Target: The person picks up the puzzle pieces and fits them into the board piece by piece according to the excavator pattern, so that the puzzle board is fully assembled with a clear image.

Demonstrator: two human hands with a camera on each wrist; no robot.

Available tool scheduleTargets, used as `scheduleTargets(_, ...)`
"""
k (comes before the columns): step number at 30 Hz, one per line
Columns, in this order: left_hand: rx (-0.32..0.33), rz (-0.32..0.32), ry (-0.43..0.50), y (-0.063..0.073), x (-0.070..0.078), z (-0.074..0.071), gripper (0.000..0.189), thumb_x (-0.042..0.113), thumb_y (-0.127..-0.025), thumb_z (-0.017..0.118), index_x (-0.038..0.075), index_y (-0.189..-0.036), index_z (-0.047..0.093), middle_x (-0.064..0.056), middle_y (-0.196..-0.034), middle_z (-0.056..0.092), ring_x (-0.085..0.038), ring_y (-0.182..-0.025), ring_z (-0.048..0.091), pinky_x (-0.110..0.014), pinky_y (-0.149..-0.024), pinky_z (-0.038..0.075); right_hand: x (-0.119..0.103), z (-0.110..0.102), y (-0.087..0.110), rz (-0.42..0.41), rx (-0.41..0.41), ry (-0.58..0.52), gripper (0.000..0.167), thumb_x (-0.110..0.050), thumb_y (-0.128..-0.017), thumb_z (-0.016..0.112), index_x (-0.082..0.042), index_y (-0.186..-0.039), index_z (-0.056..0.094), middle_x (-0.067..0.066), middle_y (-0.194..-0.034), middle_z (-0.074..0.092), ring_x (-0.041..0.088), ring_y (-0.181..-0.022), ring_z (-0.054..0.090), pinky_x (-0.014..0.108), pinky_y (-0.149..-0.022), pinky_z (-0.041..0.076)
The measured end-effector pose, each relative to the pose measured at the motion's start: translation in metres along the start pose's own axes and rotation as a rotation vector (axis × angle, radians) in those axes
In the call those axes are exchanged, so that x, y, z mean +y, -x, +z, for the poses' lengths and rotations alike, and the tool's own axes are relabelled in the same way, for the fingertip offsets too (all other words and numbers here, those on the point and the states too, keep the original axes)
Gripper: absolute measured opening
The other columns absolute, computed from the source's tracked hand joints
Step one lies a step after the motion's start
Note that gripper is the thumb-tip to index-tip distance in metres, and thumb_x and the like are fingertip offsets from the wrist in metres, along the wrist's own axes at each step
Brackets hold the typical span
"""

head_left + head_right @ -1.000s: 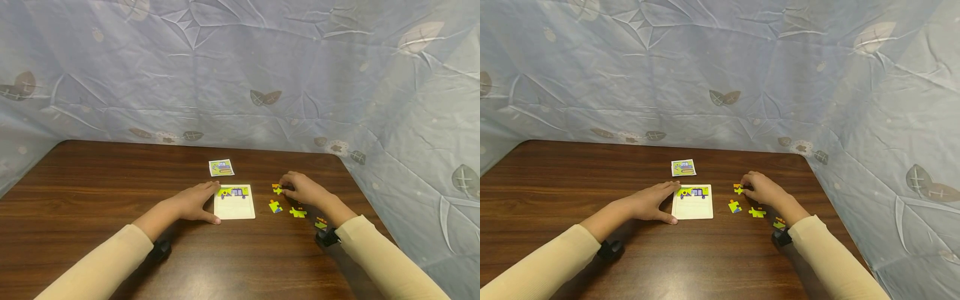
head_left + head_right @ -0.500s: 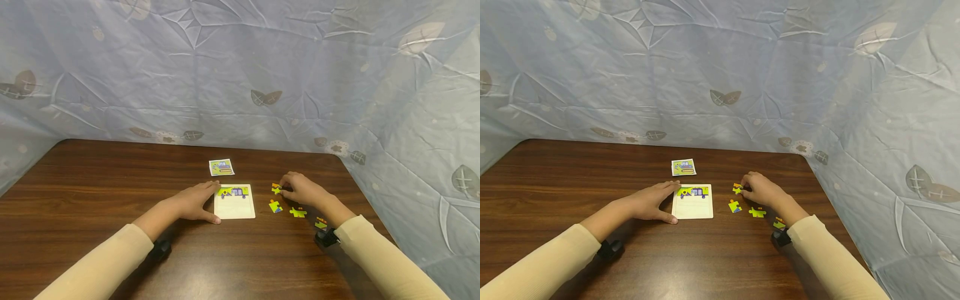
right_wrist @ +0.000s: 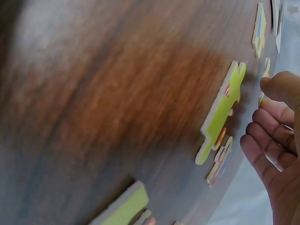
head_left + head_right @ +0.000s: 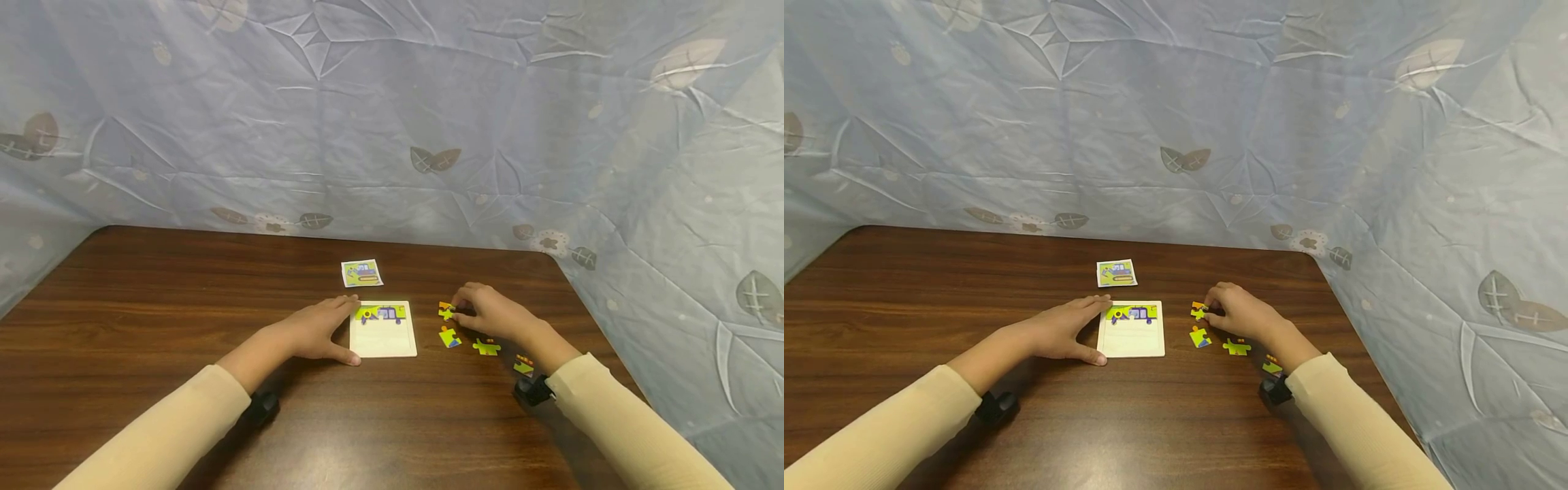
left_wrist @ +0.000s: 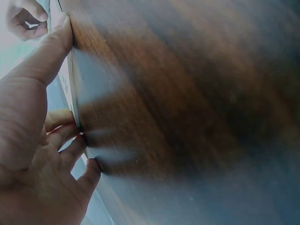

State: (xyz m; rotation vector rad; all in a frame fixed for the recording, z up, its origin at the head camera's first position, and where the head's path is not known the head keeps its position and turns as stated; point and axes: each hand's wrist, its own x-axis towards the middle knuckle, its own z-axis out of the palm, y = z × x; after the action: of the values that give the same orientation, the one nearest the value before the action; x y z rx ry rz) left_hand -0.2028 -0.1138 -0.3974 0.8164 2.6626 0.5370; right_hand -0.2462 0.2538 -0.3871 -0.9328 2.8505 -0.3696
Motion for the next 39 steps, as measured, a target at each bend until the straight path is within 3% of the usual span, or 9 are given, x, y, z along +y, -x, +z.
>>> scheduleTargets(6, -0.004, -0.002, 0.006, 0.000, 0.000, 0.000, 0.111, 0.060, -0.087, 0.078, 0.003, -0.165, 0.026, -0.018, -0.174, 0.024, -0.044, -0.160, 0.027, -0.063, -0.128, 0.029, -0.009, -0.001, -0.002, -0.048, 0.020, 0.002, 0.016, -0.019, -0.098, 0.074, -0.006, -0.107, 0.072, 0.005, -0.102, 0.068, 0.016, -0.092, 0.064, 0.036, -0.082, 0.059)
scheduleTargets(16, -0.003, 0.000, 0.013, 0.002, 0.000, 0.000, 0.111, 0.059, -0.087, 0.079, 0.002, -0.165, 0.025, -0.019, -0.174, 0.024, -0.044, -0.160, 0.027, -0.063, -0.128, 0.029, -0.041, -0.002, -0.009, -0.094, -0.013, 0.000, 0.025, -0.025, -0.100, 0.072, -0.008, -0.118, 0.071, 0.004, -0.113, 0.068, 0.019, -0.105, 0.069, 0.037, -0.091, 0.062)
scheduleTargets(26, -0.008, -0.001, 0.021, 0.002, 0.001, -0.002, 0.110, 0.058, -0.087, 0.079, 0.002, -0.165, 0.026, -0.019, -0.174, 0.024, -0.044, -0.160, 0.027, -0.063, -0.128, 0.029, -0.081, 0.006, -0.032, -0.271, -0.062, 0.045, 0.023, -0.020, -0.099, 0.071, -0.006, -0.117, 0.072, 0.004, -0.113, 0.070, 0.017, -0.106, 0.066, 0.033, -0.094, 0.060)
scheduleTargets(30, -0.008, -0.005, 0.025, 0.001, 0.002, -0.002, 0.109, 0.058, -0.087, 0.079, 0.003, -0.165, 0.026, -0.019, -0.174, 0.024, -0.044, -0.160, 0.027, -0.063, -0.127, 0.029, -0.091, 0.010, -0.039, -0.334, -0.068, 0.074, 0.023, -0.020, -0.098, 0.071, -0.007, -0.116, 0.073, 0.004, -0.111, 0.070, 0.015, -0.100, 0.063, 0.032, -0.090, 0.060)
scheduleTargets(39, -0.005, -0.006, 0.021, 0.000, 0.001, -0.001, 0.110, 0.059, -0.086, 0.080, 0.003, -0.165, 0.027, -0.018, -0.174, 0.025, -0.043, -0.160, 0.028, -0.062, -0.128, 0.030, -0.096, 0.019, -0.044, -0.337, -0.070, 0.107, 0.019, -0.022, -0.099, 0.071, -0.012, -0.115, 0.075, 0.002, -0.112, 0.069, 0.012, -0.098, 0.060, 0.028, -0.087, 0.060)
